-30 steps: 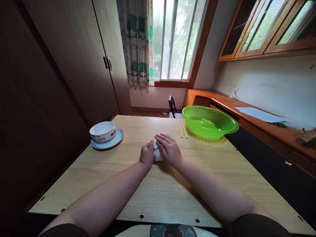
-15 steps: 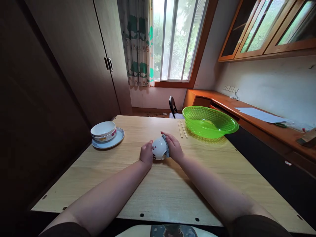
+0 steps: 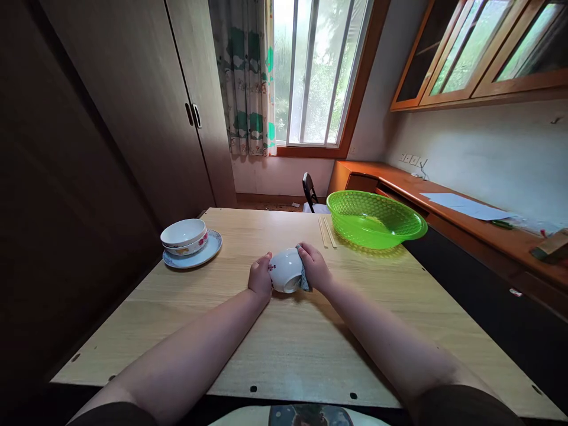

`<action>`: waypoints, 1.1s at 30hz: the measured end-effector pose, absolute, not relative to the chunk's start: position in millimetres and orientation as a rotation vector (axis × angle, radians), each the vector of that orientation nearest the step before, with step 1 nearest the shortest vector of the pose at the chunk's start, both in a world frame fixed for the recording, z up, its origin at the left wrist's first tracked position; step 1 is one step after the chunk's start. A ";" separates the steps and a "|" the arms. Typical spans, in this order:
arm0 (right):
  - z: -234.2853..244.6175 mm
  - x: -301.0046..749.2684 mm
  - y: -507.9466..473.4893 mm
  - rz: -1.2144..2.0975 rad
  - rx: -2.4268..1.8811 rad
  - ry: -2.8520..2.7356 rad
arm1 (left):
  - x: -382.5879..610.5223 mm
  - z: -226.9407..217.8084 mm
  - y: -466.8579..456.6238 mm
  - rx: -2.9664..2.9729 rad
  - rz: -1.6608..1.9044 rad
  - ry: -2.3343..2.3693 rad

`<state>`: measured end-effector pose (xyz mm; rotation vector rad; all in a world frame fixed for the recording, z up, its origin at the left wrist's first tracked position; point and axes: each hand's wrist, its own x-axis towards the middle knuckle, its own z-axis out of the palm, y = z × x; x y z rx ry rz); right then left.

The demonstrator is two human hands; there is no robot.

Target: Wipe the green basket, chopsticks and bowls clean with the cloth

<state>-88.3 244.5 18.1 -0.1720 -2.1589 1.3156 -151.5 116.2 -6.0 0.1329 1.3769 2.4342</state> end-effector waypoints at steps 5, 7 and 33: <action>26.0 -85.3 245.1 1.144 -0.193 -2.269 | -157.0 -1.7 113.0 0.260 2.351 1.642; 30.4 -83.7 245.5 1.064 -0.177 -2.315 | -158.6 2.0 109.9 0.391 2.285 1.820; 36.3 -77.0 228.6 0.904 -0.056 -2.120 | -155.5 -5.9 113.2 0.363 2.260 1.748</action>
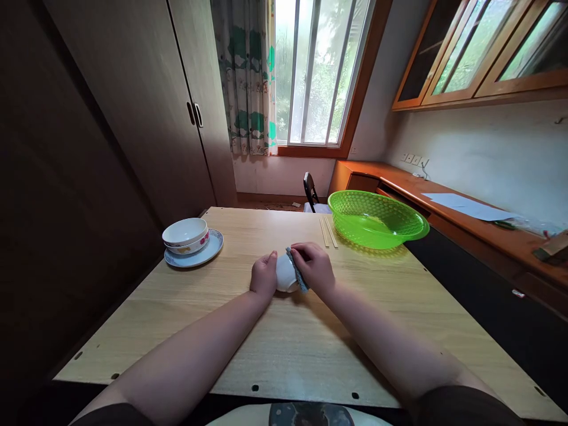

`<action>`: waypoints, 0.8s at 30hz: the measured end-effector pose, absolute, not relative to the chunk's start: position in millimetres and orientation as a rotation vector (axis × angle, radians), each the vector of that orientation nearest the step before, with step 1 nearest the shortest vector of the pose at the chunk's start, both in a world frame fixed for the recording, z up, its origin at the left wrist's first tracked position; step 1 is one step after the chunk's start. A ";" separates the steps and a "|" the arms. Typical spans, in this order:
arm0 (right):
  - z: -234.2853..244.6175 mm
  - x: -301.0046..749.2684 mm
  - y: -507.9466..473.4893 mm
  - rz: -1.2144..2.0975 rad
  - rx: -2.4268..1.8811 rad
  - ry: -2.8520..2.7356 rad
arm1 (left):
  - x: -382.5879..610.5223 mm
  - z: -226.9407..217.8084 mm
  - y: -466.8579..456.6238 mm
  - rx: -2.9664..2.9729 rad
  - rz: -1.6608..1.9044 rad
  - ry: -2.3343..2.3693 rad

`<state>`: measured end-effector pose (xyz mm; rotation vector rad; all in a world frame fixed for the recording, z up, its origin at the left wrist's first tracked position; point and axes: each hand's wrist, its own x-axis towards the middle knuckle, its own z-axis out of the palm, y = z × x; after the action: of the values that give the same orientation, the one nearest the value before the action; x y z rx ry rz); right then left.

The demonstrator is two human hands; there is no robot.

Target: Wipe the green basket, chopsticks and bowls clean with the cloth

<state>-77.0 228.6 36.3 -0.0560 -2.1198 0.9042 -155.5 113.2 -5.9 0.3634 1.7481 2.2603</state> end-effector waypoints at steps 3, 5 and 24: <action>36.4 -75.1 224.9 0.852 0.048 -2.193 | -155.5 -5.4 113.0 0.330 2.289 1.745; 36.4 -74.3 222.3 0.776 0.140 -2.258 | -155.3 -4.6 112.4 0.302 2.312 1.746; 10.5 -89.8 231.8 1.374 -0.070 -1.951 | -154.6 -7.6 114.7 0.226 2.327 1.795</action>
<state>-89.8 231.8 10.5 -0.0702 -1.9508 1.3735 -154.6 114.7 -7.6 0.2263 1.7952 2.3271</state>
